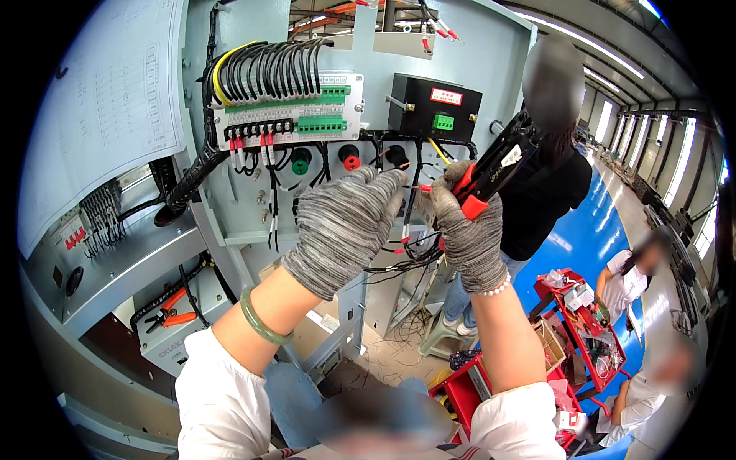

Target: The person strips insulation from multiple black wires and inserts them into terminal blocks inside an open electrical panel. The person uses wire strippers and handles the wires one at a time while seated on a step stool. Other people are visible in the background.

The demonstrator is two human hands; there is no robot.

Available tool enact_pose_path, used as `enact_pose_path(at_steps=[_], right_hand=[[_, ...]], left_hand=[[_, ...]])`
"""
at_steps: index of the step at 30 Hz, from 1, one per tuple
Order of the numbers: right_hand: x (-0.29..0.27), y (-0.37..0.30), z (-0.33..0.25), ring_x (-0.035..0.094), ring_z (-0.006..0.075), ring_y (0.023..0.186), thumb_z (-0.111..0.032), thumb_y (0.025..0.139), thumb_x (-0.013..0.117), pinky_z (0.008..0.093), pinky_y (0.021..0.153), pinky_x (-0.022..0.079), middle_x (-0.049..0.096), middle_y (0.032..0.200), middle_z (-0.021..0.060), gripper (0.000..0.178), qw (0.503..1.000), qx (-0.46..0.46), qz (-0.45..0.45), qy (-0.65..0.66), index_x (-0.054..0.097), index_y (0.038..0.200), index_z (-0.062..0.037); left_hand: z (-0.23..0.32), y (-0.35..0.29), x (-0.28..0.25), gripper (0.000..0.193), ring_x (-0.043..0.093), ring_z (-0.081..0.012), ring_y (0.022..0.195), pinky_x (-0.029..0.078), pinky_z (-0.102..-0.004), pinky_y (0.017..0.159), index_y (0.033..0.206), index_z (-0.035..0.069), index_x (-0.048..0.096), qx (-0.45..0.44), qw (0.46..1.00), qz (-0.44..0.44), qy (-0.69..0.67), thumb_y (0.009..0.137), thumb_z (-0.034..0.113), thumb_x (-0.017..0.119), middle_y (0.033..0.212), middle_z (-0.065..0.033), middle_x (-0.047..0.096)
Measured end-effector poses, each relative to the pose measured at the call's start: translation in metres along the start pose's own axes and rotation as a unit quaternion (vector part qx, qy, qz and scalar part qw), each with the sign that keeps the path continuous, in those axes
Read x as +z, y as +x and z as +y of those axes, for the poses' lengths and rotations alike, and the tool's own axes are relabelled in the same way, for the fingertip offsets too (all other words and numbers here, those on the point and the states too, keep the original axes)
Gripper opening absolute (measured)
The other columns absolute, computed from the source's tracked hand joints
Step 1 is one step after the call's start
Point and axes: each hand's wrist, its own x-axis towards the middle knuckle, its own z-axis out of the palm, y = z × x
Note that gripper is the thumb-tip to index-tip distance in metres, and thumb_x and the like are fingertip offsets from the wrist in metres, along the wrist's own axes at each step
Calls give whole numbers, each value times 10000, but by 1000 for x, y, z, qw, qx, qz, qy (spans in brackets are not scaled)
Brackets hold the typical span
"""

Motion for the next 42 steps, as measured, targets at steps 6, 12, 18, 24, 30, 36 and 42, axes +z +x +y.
enact_pose_path(at_steps=[6, 12, 18, 24, 30, 36, 42], right_hand=[[-4, 0, 2, 547, 80, 760, -32, 844, 612, 245, 700, 474, 563, 848, 7, 190, 999, -25, 33, 0, 526, 1014, -40], [-7, 0, 2, 551, 88, 772, -22, 836, 621, 249, 715, 475, 564, 858, 18, 206, 999, -23, 36, -33, 519, 1014, -37], [-6, -2, 7, 548, 88, 779, -6, 836, 615, 247, 713, 472, 560, 858, 19, 206, 997, -52, 38, -38, 516, 1014, -39], [1, 0, 14, 546, 89, 805, 12, 828, 616, 250, 727, 475, 557, 888, 25, 232, 998, -30, 46, -23, 509, 1027, -41], [1, 1, 13, 554, 97, 823, 3, 826, 632, 257, 749, 481, 561, 905, 34, 248, 998, -40, 41, 1, 513, 1040, -40], [-2, 6, 8, 560, 104, 802, -22, 829, 637, 264, 741, 478, 580, 867, 29, 188, 998, -51, 7, -33, 545, 993, -35], [-4, 13, 7, 572, 158, 784, -34, 810, 639, 303, 731, 478, 586, 843, 59, 179, 989, -102, -30, -98, 556, 969, -29]], left_hand=[[10, -8, 11, 197, 611, -244, 626, 475, -365, 506, 1030, 141, 645, 52, 991, -11, 123, 842, 169, 594, 721, -73, 585], [3, -5, 28, 171, 601, -261, 602, 475, -368, 504, 999, 137, 654, 33, 997, -1, 75, 837, 179, 620, 698, -79, 582], [-5, 1, 29, 174, 670, -189, 708, 524, -295, 650, 1007, 55, 679, -63, 968, 44, -237, 852, 123, 640, 858, -122, 687], [-7, 0, 27, 186, 663, -167, 767, 520, -284, 716, 1019, 20, 678, -91, 967, 11, -239, 857, 100, 632, 890, -128, 696], [-6, 1, 28, 199, 660, -279, 801, 518, -356, 739, 984, 43, 671, -98, 963, 1, -253, 868, 187, 599, 884, -137, 673], [-12, 2, 25, 190, 660, -159, 751, 519, -279, 693, 1019, 10, 671, -47, 972, 3, -232, 858, 104, 634, 861, -124, 692], [-11, 0, 29, 186, 607, -81, 719, 503, -248, 671, 1019, 22, 679, -144, 935, -21, -323, 856, 105, 640, 827, -61, 685]])
